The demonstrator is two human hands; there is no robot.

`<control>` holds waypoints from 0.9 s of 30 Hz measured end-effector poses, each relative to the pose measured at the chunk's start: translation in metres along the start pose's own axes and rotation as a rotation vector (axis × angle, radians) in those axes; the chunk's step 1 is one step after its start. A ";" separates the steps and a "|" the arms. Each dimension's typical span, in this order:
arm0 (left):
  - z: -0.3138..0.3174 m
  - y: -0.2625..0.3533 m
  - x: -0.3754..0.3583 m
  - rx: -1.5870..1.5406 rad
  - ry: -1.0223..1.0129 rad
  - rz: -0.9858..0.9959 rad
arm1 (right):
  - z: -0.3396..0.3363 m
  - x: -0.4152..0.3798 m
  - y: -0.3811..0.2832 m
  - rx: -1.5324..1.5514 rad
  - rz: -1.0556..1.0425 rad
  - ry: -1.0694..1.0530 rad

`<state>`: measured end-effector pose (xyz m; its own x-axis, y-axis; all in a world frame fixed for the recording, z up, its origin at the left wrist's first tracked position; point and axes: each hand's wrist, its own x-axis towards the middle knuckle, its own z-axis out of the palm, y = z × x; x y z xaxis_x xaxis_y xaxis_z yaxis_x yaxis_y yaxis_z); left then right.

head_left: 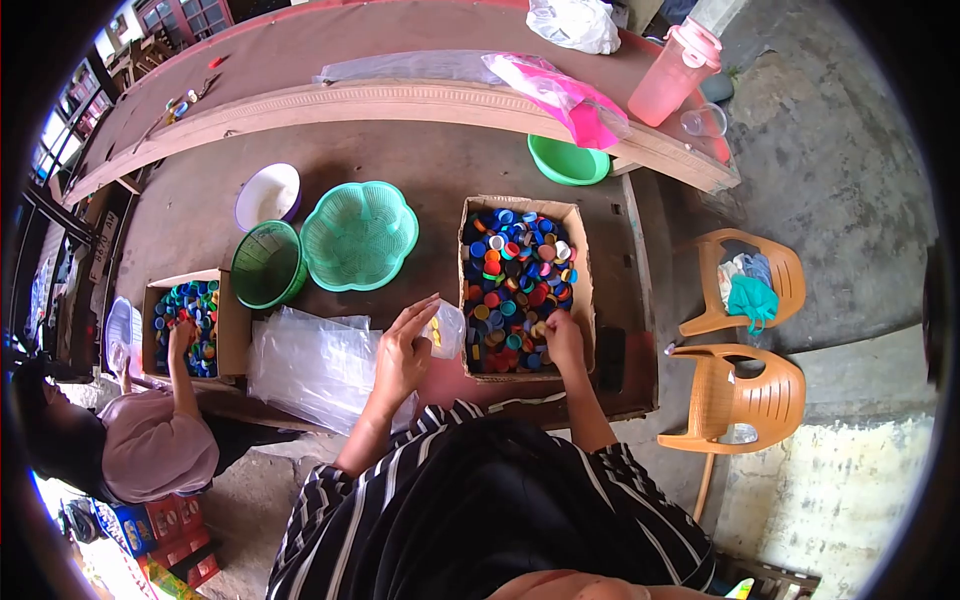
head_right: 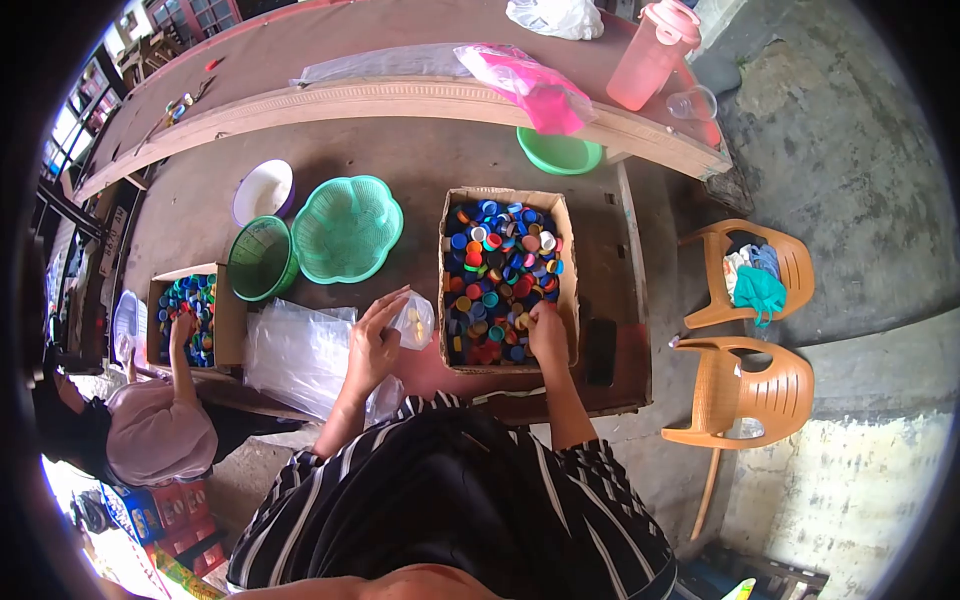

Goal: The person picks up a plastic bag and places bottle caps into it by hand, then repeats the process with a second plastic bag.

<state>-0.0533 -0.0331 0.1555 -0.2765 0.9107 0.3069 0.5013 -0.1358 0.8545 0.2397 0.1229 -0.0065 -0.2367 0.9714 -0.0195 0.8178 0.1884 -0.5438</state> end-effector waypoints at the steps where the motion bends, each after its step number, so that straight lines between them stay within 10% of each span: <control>1: 0.001 0.000 0.000 -0.001 -0.004 0.003 | -0.006 -0.004 -0.012 0.108 -0.006 0.080; 6: 0.006 -0.001 -0.001 0.015 -0.041 0.039 | -0.063 -0.046 -0.139 0.749 -0.200 0.227; 11: 0.014 0.005 0.000 -0.012 -0.083 0.058 | -0.085 -0.069 -0.206 0.408 -0.757 0.099; 17: 0.003 0.006 -0.002 0.002 -0.073 0.054 | -0.050 -0.017 -0.133 0.468 -0.352 0.312; 22: 0.000 0.003 -0.003 0.013 -0.073 0.052 | -0.005 -0.002 -0.021 0.043 0.071 -0.091; 27: 0.005 0.006 -0.001 0.001 -0.068 0.057 | 0.032 -0.003 0.015 -0.047 0.047 -0.138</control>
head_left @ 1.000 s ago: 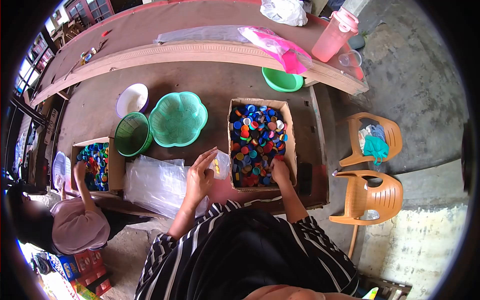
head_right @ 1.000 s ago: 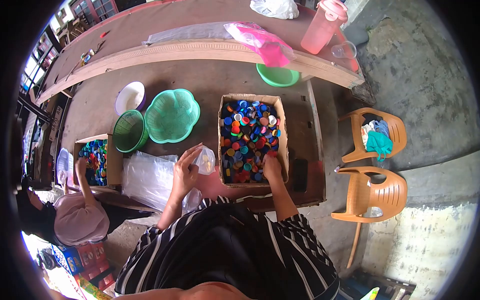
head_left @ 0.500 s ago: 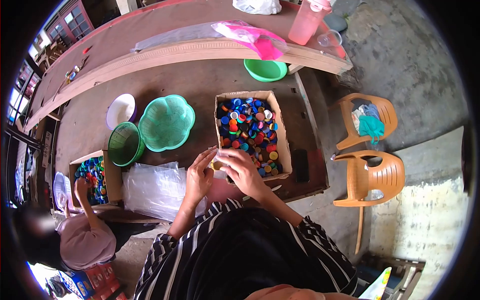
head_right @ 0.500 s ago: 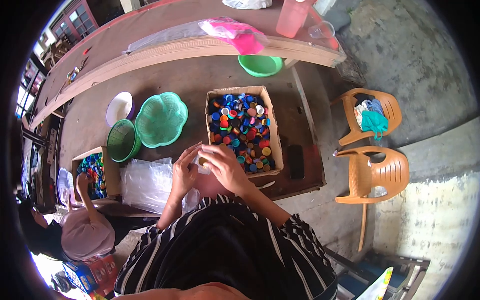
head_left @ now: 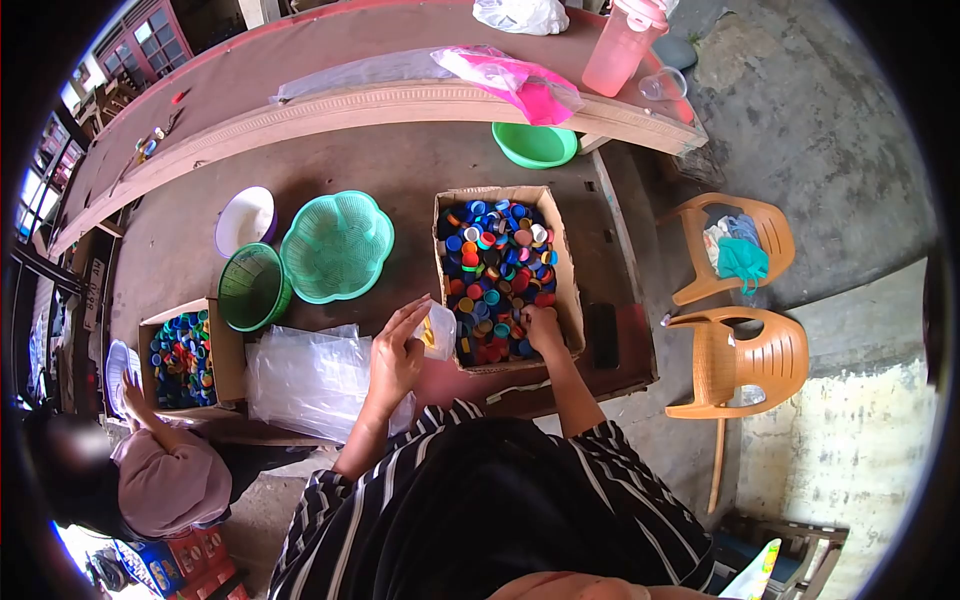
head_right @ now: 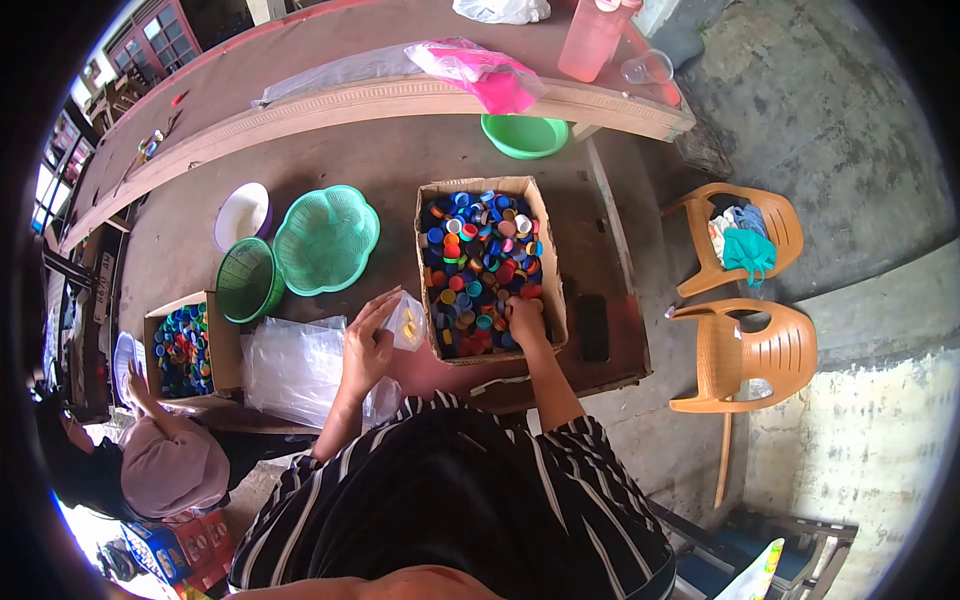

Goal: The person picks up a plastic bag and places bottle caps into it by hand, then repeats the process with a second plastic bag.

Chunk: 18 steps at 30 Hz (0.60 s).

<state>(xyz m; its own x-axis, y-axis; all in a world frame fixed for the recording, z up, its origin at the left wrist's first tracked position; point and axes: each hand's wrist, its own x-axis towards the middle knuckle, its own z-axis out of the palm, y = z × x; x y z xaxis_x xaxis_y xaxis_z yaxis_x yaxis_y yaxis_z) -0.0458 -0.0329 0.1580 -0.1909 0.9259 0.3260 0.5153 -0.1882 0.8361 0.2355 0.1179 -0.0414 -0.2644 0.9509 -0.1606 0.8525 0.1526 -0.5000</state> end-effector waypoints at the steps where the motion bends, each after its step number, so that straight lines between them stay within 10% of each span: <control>1: 0.000 0.001 0.000 -0.008 0.000 -0.006 | 0.002 0.003 0.003 0.071 0.052 -0.048; 11: 0.002 -0.007 0.001 0.032 0.014 0.011 | -0.043 -0.012 -0.017 1.294 0.207 -0.223; 18: 0.011 -0.001 0.011 0.016 -0.028 -0.010 | -0.101 -0.066 -0.166 1.047 -0.339 0.291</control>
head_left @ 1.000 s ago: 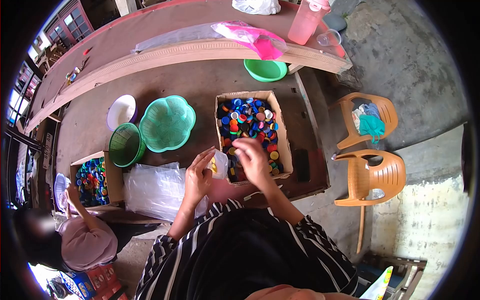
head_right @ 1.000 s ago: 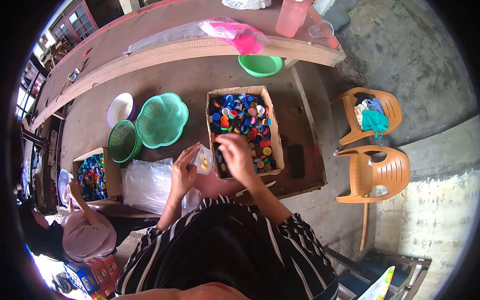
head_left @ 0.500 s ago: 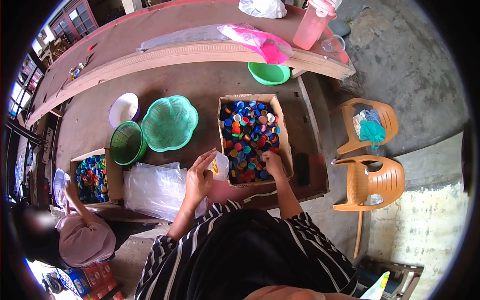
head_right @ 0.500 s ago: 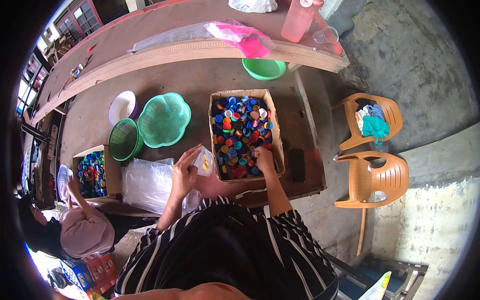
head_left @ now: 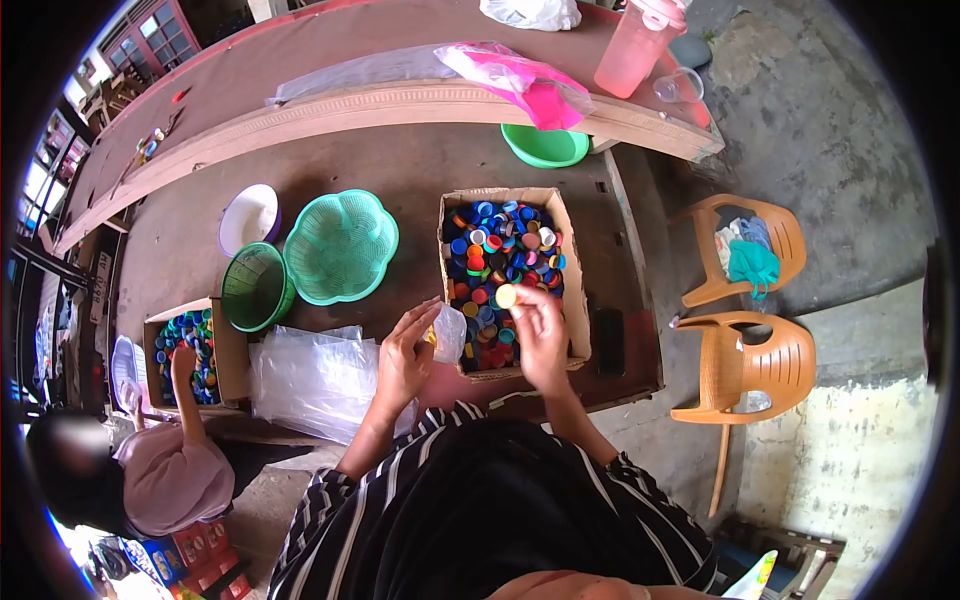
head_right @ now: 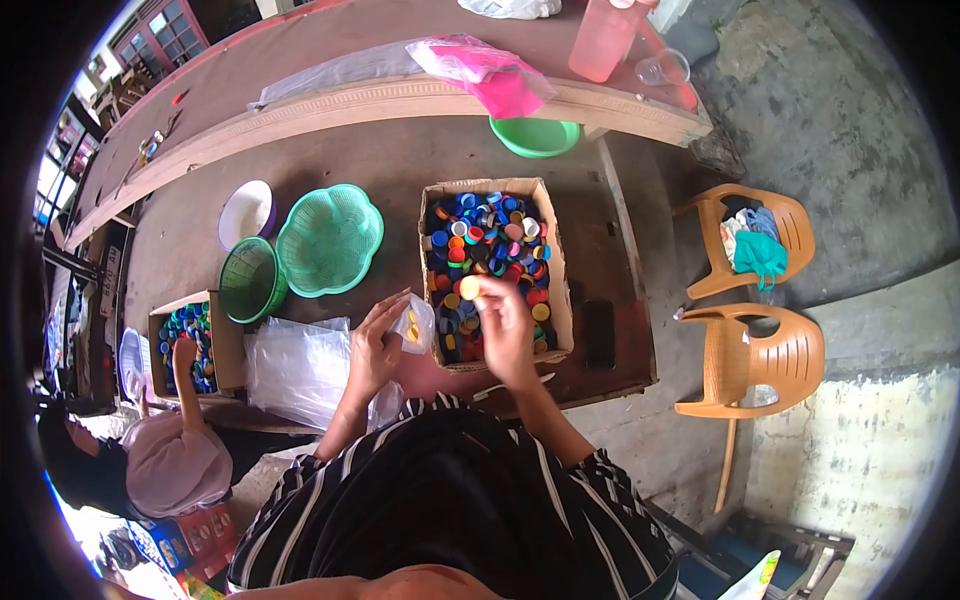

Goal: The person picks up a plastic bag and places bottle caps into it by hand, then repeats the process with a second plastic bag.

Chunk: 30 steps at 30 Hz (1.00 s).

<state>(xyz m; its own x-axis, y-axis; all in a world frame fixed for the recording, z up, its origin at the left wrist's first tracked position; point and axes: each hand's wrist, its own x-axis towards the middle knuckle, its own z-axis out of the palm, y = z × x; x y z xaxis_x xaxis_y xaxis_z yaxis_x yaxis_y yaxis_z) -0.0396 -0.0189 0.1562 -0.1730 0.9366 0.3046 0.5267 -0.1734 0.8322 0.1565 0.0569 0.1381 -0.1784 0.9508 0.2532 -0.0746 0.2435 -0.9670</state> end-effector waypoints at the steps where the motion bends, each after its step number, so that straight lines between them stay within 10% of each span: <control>1: 0.001 0.001 0.002 0.002 -0.002 0.003 | 0.010 -0.006 -0.009 -0.067 -0.099 -0.016; 4: 0.003 0.000 0.005 -0.031 -0.008 -0.034 | 0.022 0.004 -0.045 -0.571 -0.473 -0.526; 8: -0.005 -0.004 0.005 0.006 0.006 -0.012 | 0.017 0.024 -0.008 -0.246 -0.154 -0.181; 17: -0.011 -0.009 0.010 0.011 0.026 -0.051 | -0.073 0.027 0.177 -1.297 0.192 -0.286; 30: -0.007 -0.007 0.007 -0.009 0.008 -0.051 | -0.064 0.034 0.146 -1.114 0.313 -0.250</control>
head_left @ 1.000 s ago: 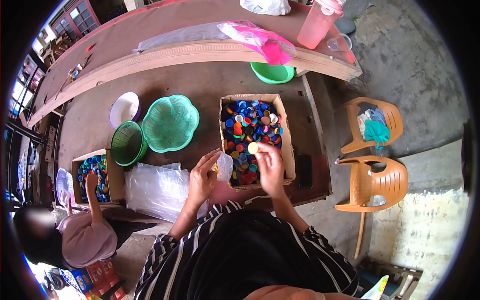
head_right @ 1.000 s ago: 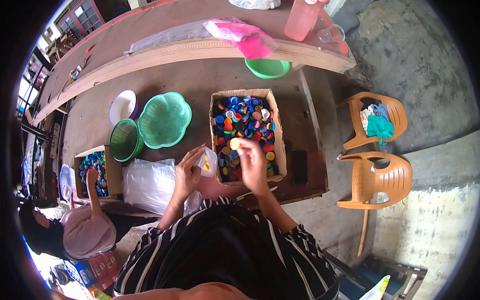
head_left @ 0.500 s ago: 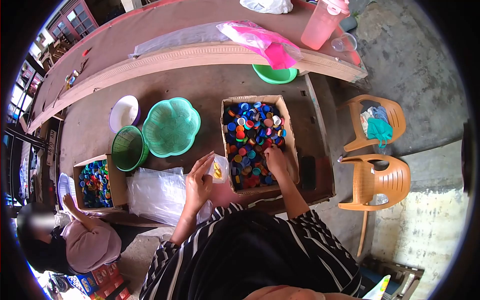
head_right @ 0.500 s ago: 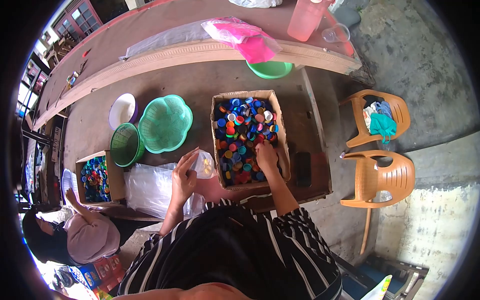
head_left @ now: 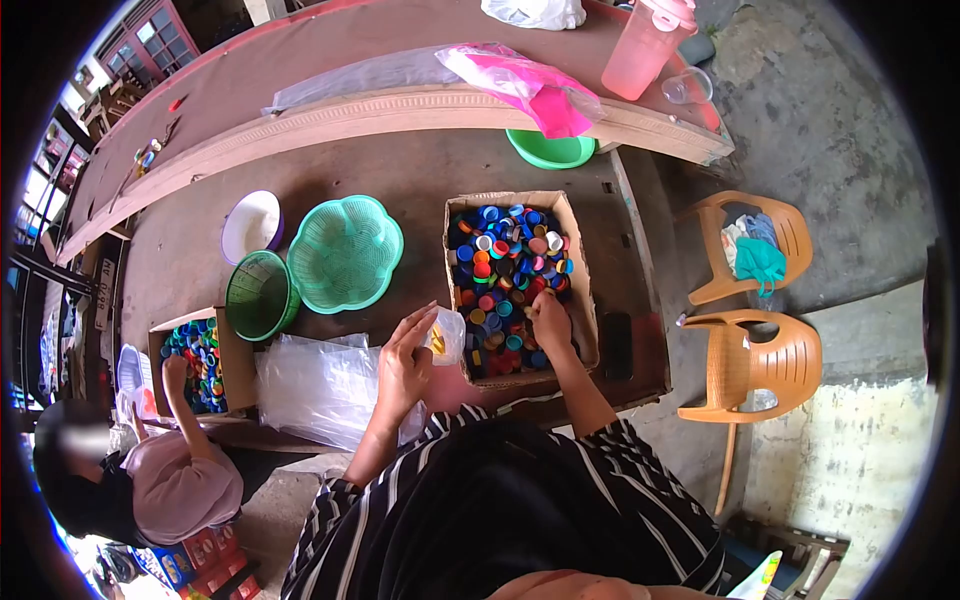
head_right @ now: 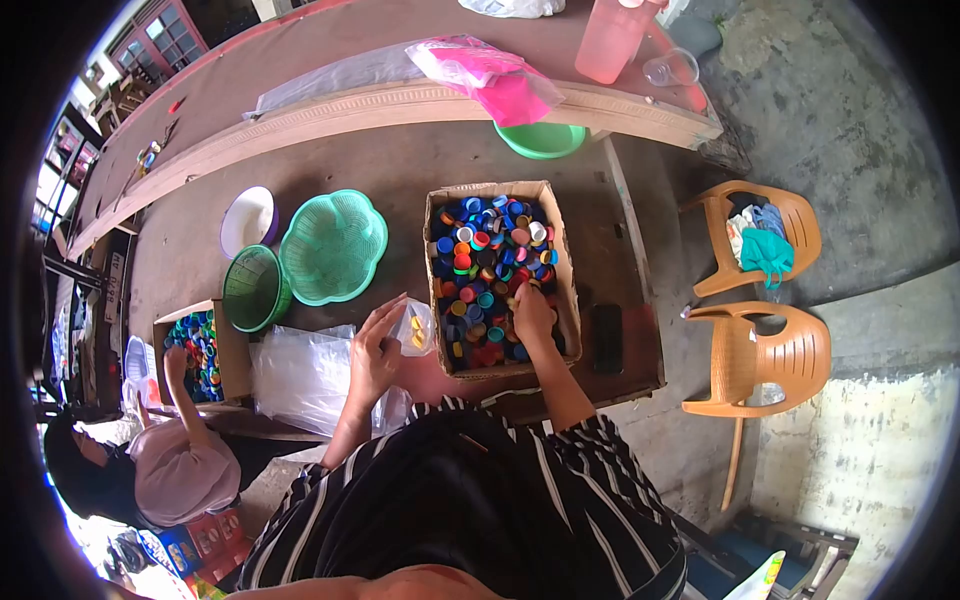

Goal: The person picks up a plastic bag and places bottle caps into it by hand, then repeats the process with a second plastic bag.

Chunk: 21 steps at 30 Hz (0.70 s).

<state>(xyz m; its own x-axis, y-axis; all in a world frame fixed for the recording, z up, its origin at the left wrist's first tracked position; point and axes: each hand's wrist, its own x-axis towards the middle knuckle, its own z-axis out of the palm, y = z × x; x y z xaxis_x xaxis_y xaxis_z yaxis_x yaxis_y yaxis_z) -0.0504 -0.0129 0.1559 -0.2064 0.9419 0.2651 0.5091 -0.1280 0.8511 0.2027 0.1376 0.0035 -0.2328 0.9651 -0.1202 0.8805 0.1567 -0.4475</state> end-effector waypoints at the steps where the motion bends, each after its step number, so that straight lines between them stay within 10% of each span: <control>1: 0.000 0.000 -0.001 0.001 0.005 0.006 | -0.013 -0.004 -0.014 0.196 -0.077 0.086; 5: 0.002 0.001 -0.007 0.013 0.002 0.028 | -0.086 -0.057 -0.119 0.768 -0.371 0.385; 9: 0.005 0.002 -0.008 0.019 0.006 0.067 | -0.106 -0.087 -0.153 0.466 -0.843 0.272; 14: -0.005 0.004 -0.015 0.030 0.041 0.085 | -0.064 -0.059 -0.115 0.682 -0.460 0.292; 21: -0.013 0.003 -0.021 0.007 0.053 0.031 | 0.024 -0.058 -0.037 -0.080 -0.422 0.080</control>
<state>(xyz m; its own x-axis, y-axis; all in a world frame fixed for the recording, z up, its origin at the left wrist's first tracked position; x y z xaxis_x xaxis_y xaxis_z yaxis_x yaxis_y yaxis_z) -0.0554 -0.0371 0.1586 -0.2346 0.9195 0.3153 0.5216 -0.1546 0.8391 0.1738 0.0705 0.0061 -0.5489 0.8258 0.1293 0.7450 0.5535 -0.3724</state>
